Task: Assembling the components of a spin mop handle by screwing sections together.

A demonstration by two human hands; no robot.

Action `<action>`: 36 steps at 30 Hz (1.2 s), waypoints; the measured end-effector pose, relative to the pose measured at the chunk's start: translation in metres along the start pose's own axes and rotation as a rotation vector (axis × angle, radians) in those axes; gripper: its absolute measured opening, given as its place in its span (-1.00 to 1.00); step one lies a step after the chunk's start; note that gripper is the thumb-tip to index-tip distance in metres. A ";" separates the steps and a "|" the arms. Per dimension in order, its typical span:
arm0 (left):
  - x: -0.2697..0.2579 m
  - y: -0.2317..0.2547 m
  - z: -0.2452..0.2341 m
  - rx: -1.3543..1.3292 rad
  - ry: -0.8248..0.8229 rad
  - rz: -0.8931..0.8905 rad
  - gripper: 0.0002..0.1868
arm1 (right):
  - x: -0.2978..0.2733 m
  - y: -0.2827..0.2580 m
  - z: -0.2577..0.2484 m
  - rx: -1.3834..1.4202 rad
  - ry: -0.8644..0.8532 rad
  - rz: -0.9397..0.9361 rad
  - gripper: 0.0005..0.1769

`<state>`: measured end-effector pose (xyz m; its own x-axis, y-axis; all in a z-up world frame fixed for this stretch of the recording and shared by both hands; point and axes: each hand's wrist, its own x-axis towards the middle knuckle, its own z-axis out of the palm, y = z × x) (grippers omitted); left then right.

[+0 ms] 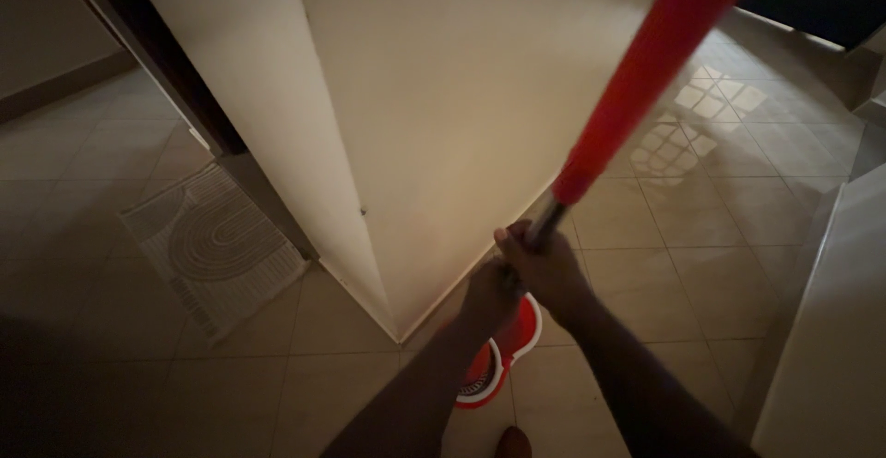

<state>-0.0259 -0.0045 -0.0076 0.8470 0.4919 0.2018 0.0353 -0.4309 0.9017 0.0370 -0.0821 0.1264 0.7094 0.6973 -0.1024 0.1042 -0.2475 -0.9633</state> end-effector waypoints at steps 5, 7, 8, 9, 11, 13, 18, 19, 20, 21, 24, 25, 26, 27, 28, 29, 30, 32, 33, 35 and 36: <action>-0.002 -0.014 0.007 0.017 0.079 0.010 -0.77 | 0.001 0.009 -0.006 -0.200 -0.038 -0.115 -0.51; -0.007 -0.016 0.009 0.031 0.075 0.031 -0.75 | -0.007 -0.006 -0.001 -0.154 -0.031 -0.024 -0.59; -0.009 -0.018 0.008 0.048 0.072 0.051 -0.72 | -0.011 -0.013 0.003 -0.104 -0.024 0.068 -0.66; -0.013 0.001 0.000 0.048 0.070 0.046 -0.72 | -0.010 -0.006 0.002 -0.103 -0.026 0.074 -0.66; -0.016 0.038 -0.017 -0.166 0.050 0.000 -0.53 | -0.007 0.006 -0.002 -0.118 -0.039 -0.026 -0.65; -0.008 0.008 0.002 -0.098 -0.005 -0.053 -0.68 | -0.007 0.002 -0.001 -0.034 0.002 -0.012 -0.70; 0.006 0.057 -0.013 -0.081 0.086 -0.016 -0.71 | -0.010 -0.035 -0.005 -0.058 0.058 -0.048 -0.70; 0.009 0.074 -0.017 -0.244 0.107 0.062 -0.65 | -0.011 -0.039 -0.008 -0.023 0.072 -0.111 -0.75; 0.013 0.091 -0.021 -0.408 0.126 0.141 -0.59 | -0.012 -0.044 -0.010 0.012 0.086 -0.173 -0.79; 0.016 0.096 -0.024 -0.407 0.126 0.146 -0.59 | -0.014 -0.056 -0.012 0.012 0.088 -0.178 -0.79; 0.022 0.120 -0.032 -0.318 0.043 0.111 -0.74 | -0.020 -0.092 -0.024 0.190 0.125 -0.187 -0.83; 0.021 0.129 -0.033 -0.330 0.049 0.146 -0.78 | -0.023 -0.101 -0.030 0.283 0.079 -0.262 -0.80; 0.019 0.137 -0.033 -0.342 0.055 0.181 -0.80 | -0.027 -0.110 -0.036 0.375 0.032 -0.336 -0.75; 0.018 0.152 -0.038 -0.339 0.054 0.184 -0.80 | -0.029 -0.121 -0.047 0.377 0.033 -0.339 -0.75; 0.018 0.167 -0.043 -0.382 0.035 0.204 -0.77 | -0.032 -0.132 -0.054 0.377 0.014 -0.367 -0.76; 0.017 0.181 -0.048 -0.424 0.016 0.222 -0.73 | -0.036 -0.141 -0.055 0.378 -0.004 -0.393 -0.77; 0.017 0.197 -0.055 -0.423 0.015 0.223 -0.73 | -0.035 -0.151 -0.062 0.378 -0.023 -0.418 -0.77; 0.013 0.226 -0.067 -0.398 0.081 0.243 -0.62 | -0.036 -0.163 -0.075 0.378 -0.060 -0.466 -0.79; 0.012 0.235 -0.071 -0.397 0.079 0.244 -0.62 | -0.036 -0.168 -0.084 0.378 -0.078 -0.491 -0.80; 0.011 0.253 -0.080 -0.382 0.082 0.382 -0.49 | -0.036 -0.179 -0.102 0.375 -0.113 -0.539 -0.81; 0.012 0.252 -0.081 -0.383 0.078 0.382 -0.49 | -0.036 -0.183 -0.107 0.374 -0.129 -0.563 -0.82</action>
<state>-0.0500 -0.0456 0.2527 0.7192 0.4152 0.5570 -0.4753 -0.2908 0.8304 0.0672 -0.1336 0.3331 0.5267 0.7321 0.4320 0.1682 0.4084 -0.8972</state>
